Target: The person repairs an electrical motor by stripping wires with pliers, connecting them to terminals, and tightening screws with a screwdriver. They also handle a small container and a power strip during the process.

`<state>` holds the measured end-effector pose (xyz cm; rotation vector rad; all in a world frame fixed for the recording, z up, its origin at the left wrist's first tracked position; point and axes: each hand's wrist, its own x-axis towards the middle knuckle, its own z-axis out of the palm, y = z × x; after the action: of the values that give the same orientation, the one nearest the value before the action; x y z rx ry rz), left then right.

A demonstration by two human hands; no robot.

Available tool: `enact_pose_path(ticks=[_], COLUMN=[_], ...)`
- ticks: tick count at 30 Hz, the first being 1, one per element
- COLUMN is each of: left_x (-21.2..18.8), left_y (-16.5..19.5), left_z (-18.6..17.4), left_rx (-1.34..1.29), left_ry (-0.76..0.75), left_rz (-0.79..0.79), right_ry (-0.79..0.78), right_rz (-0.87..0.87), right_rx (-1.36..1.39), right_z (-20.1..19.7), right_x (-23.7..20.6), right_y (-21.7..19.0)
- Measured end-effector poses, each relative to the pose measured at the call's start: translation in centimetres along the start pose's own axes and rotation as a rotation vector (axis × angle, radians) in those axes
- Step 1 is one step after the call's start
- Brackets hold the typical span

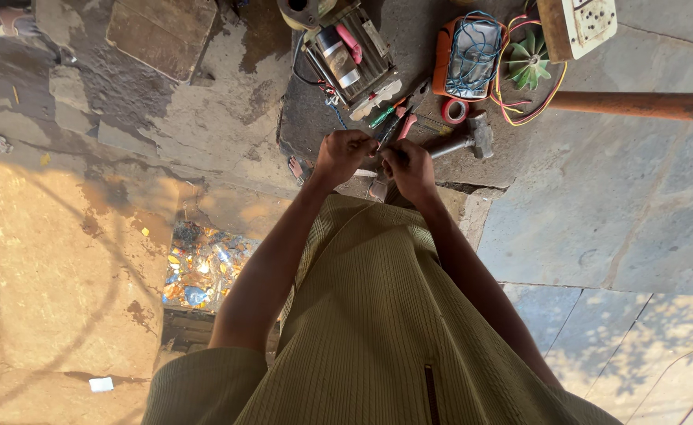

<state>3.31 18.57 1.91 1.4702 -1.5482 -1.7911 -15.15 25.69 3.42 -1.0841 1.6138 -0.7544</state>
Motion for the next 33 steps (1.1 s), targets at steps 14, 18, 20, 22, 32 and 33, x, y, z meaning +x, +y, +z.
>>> enact_pose_path(ticks=[14, 18, 20, 22, 32, 33], left_x=[-0.3, 0.1, 0.0, 0.1, 1.1, 1.4], left_y=[-0.1, 0.2, 0.5, 0.7, 0.3, 0.3], left_z=[-2.1, -3.5, -4.0, -4.1, -9.7, -10.6], left_rx=[0.023, -0.146, -0.194, -0.220, -0.394, -0.444], left_ry=[0.639, 0.744, 0.776, 0.805, 0.832, 0.742], left_rz=[-0.194, -0.272, -0.311, -0.375, -0.308, -0.157], right_ry=[-0.282, -0.256, -0.261, -0.259, -0.454, -0.494], right_rz=[-0.119, -0.160, -0.193, -0.184, -0.192, -0.293], right_rx=[-0.359, -0.324, -0.319, -0.305, -0.203, -0.217], right_z=[5.8, 7.7, 8.3, 8.7, 10.1, 9.1], right_x=[2.5, 2.3, 2.3, 2.5, -1.5, -1.6], right_y=[-4.2, -4.1, -3.7, -3.2, -1.6, -1.5])
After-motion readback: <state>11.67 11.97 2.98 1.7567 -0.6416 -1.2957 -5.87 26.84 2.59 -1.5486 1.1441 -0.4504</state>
